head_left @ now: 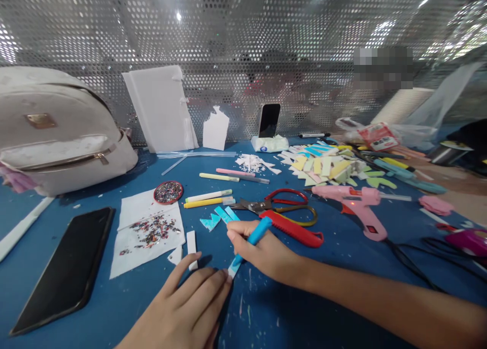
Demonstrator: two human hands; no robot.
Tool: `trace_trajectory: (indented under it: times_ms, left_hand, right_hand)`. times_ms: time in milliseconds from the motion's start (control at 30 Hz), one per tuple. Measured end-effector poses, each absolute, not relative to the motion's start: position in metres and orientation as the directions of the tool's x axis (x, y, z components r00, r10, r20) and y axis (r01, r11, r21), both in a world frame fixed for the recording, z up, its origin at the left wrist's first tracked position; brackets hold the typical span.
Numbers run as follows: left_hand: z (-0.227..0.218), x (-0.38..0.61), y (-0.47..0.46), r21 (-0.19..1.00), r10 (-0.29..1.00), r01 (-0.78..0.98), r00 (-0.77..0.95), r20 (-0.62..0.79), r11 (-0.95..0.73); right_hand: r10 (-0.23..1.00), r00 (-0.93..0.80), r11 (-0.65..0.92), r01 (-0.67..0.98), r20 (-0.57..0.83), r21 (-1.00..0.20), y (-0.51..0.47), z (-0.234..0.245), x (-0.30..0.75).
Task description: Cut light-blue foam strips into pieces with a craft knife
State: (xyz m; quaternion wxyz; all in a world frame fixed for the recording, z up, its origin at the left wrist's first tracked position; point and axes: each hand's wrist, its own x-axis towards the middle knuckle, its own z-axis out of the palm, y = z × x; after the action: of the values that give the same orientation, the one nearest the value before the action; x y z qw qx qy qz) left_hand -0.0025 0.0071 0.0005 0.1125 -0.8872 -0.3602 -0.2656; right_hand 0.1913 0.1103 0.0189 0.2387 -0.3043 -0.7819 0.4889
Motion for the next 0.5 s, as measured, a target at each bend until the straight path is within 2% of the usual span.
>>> trace_trajectory:
  times_ms: [500]
  left_hand:
    - [0.0029,-0.0021,0.0054,-0.004,0.578,0.699,0.594,0.559,-0.715]
  right_hand:
    - [0.696,-0.717,0.344,0.271,0.050,-0.899,0.1107,0.0211,0.1912]
